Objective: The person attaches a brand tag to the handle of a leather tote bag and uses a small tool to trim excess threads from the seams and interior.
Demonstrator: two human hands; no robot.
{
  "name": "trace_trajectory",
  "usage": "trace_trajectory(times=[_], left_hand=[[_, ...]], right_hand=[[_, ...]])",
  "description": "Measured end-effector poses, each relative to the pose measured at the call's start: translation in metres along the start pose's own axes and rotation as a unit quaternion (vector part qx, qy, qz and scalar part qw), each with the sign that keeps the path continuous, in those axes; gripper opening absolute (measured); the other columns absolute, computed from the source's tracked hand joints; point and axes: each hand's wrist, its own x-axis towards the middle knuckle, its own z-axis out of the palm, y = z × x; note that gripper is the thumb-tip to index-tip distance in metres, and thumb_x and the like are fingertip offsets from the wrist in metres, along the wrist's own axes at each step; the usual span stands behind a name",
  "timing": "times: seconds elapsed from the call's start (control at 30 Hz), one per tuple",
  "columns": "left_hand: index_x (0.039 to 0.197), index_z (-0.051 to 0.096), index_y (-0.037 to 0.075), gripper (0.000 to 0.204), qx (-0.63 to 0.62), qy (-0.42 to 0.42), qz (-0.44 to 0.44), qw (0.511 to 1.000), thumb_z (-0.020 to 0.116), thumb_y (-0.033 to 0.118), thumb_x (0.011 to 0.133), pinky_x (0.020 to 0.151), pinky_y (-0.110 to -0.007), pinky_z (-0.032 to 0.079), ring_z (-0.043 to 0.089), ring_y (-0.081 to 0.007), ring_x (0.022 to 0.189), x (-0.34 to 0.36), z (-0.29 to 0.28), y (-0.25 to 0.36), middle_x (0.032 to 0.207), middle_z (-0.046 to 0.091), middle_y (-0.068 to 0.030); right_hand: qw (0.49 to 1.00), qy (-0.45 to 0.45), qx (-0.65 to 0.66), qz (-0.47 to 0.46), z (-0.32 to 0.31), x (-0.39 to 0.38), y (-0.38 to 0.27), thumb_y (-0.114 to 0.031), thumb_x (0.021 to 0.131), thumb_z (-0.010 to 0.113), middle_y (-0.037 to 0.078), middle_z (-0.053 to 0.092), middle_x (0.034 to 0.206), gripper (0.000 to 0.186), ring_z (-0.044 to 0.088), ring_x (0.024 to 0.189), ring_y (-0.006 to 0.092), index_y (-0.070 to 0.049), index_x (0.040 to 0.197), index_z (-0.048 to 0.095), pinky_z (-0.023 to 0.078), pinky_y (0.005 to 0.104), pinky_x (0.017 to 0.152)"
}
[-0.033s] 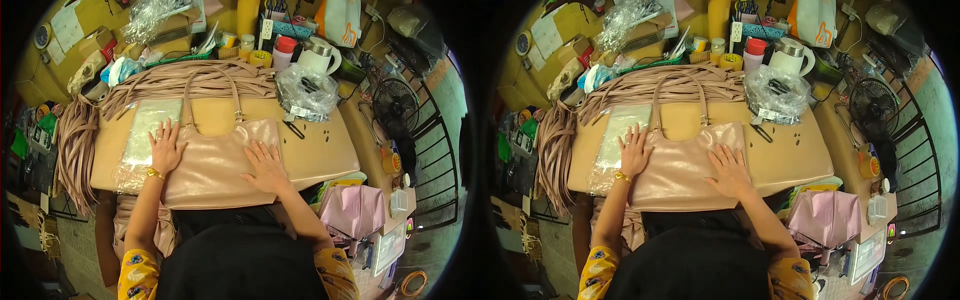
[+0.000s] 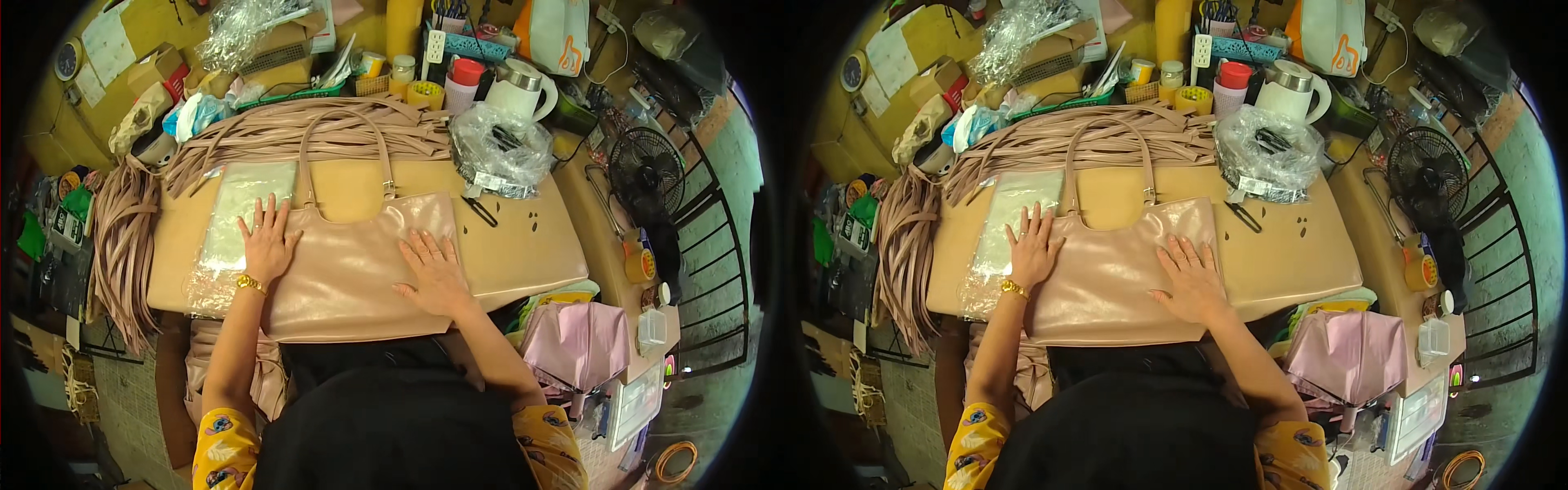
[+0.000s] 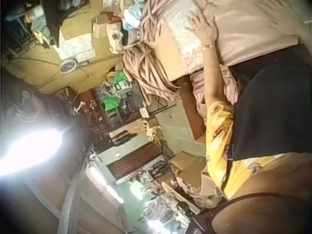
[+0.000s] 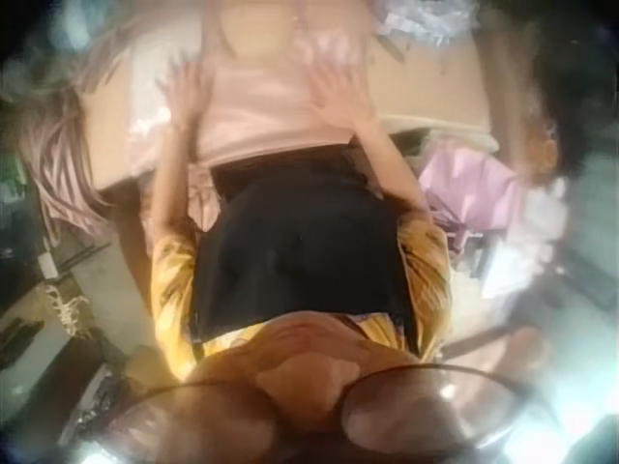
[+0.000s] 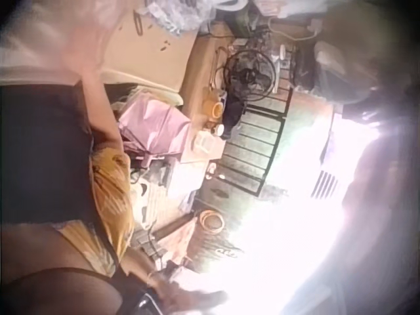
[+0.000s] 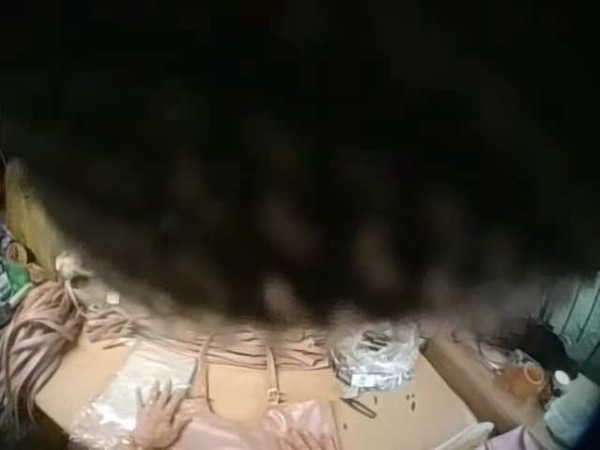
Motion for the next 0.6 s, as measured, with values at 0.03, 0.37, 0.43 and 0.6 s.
trace_trajectory(times=[0.03, 0.37, 0.43, 0.6], left_hand=[[0.150, 0.032, 0.013, 0.072, 0.019, -0.010, -0.024, 0.999, 0.044, 0.056, 0.094, 0.116, -0.060, 0.008, 0.015, -0.0352, 0.147, -0.001, -0.004, 0.000, 0.159, 0.023, -0.0133], [0.150, 0.034, 0.019, 0.075, -0.161, -0.091, 0.205, 0.961, 0.049, 0.060, 0.089, 0.111, -0.068, 0.010, 0.022, -0.0391, 0.144, -0.054, -0.036, 0.153, 0.157, 0.023, -0.0181], [0.149, 0.035, 0.020, 0.075, -0.155, -0.092, 0.200, 0.963, 0.050, 0.061, 0.088, 0.110, -0.069, 0.011, 0.022, -0.0393, 0.144, -0.059, -0.038, 0.153, 0.156, 0.025, -0.0179], [0.148, 0.039, 0.020, 0.075, -0.165, -0.091, 0.196, 0.962, 0.051, 0.063, 0.087, 0.110, -0.069, 0.012, 0.022, -0.0376, 0.145, -0.056, -0.038, 0.155, 0.156, 0.027, -0.0169]], right_hand=[[1.000, 0.003, 0.003, -0.001, 0.001, -0.001, -0.001, -0.060, 0.090, 0.048, 0.011, 0.020, 0.160, 0.081, 0.014, 0.148, 0.0287, -0.011, 0.151, 0.029, 0.009, 0.0506, 0.119], [0.897, 0.274, 0.319, 0.135, -0.060, 0.034, 0.086, -0.016, 0.086, 0.067, 0.015, 0.071, 0.094, 0.017, 0.070, 0.084, 0.0289, -0.005, 0.098, 0.069, 0.054, 0.0343, 0.075], [0.858, 0.466, 0.186, 0.109, -0.079, 0.059, 0.144, -0.003, 0.086, 0.063, 0.015, 0.071, 0.090, 0.012, 0.070, 0.077, 0.0250, -0.003, 0.097, 0.068, 0.053, 0.0340, 0.070], [0.935, 0.264, 0.119, 0.206, -0.113, 0.131, 0.249, -0.013, 0.083, 0.066, 0.016, 0.071, 0.094, 0.020, 0.068, 0.091, 0.0312, -0.005, 0.099, 0.071, 0.053, 0.0378, 0.081]])
